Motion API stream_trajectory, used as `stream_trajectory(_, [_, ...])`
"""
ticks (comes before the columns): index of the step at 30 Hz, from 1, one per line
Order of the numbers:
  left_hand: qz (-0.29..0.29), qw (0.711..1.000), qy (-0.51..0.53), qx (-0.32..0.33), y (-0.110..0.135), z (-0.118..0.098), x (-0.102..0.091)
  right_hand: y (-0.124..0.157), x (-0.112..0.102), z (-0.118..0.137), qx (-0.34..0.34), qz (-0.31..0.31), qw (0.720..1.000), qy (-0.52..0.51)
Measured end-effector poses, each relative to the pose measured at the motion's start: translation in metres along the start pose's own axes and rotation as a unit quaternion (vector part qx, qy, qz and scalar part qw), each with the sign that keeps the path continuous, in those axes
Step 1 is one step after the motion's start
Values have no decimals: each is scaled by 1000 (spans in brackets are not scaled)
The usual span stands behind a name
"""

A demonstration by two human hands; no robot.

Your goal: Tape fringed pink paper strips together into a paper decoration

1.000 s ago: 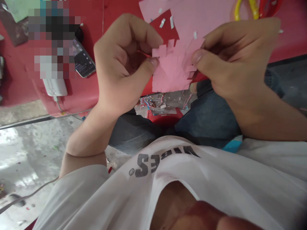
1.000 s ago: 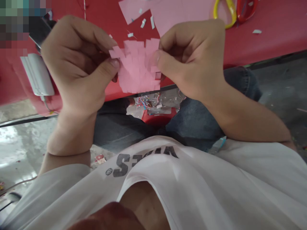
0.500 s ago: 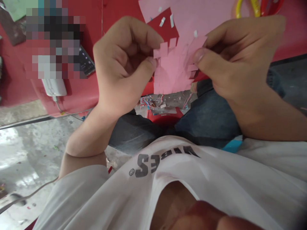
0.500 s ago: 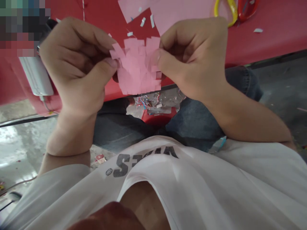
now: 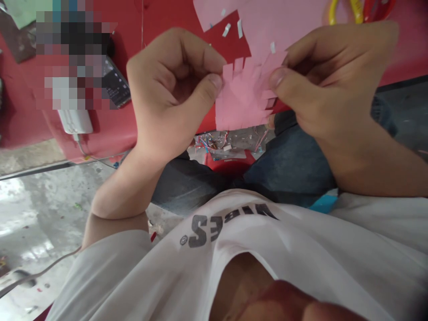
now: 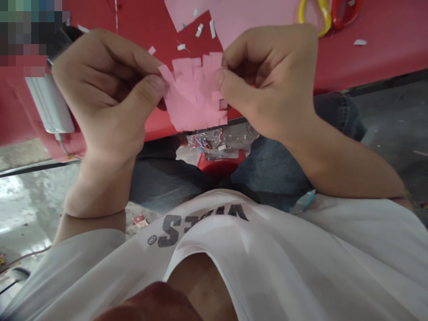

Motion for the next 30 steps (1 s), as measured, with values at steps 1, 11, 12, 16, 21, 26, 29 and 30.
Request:
stream_trajectory(1, [-4, 1000, 11, 17, 0, -3, -1, 0, -1, 0, -1, -3, 1000, 5])
stream_trajectory(11, [-32, 999, 20, -4, -1, -25, 0, -2, 3, 1, -47, -2, 995, -88])
stream_trajectory(12, [-35, 999, 33, 20, 0, -20, 0, -1, 4, 1, -37, 3, 995, -91])
stream_trajectory(16, [-13, 997, -19, -76, 2, -3, 2, 1, 6, 2, -46, 26, 992, -119])
stream_trajectory(21, [-83, 995, 50, -11, 2, -11, 8, 3, 1, -1, -70, -5, 995, -76])
stream_trajectory(26, [-82, 996, 22, -38, 3, -6, 14, 1, 2, 0, -100, 1, 995, -30])
stream_trajectory(29, [-70, 997, 10, -29, 4, 1, 12, 0, 3, -1, -121, -13, 992, -32])
stream_trajectory(30, [-63, 998, 4, -23, 3, 2, 11, 0, 3, -2, -121, -18, 992, -26])
Point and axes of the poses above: each hand's wrist, its own y-axis away from the middle knuckle, its own x-axis out of the palm, z = x × y, the point moved 3 cm from there along -y, towards the middle knuckle, and after that the axes turned 14 degrees about -y, right-handed, at the moved point
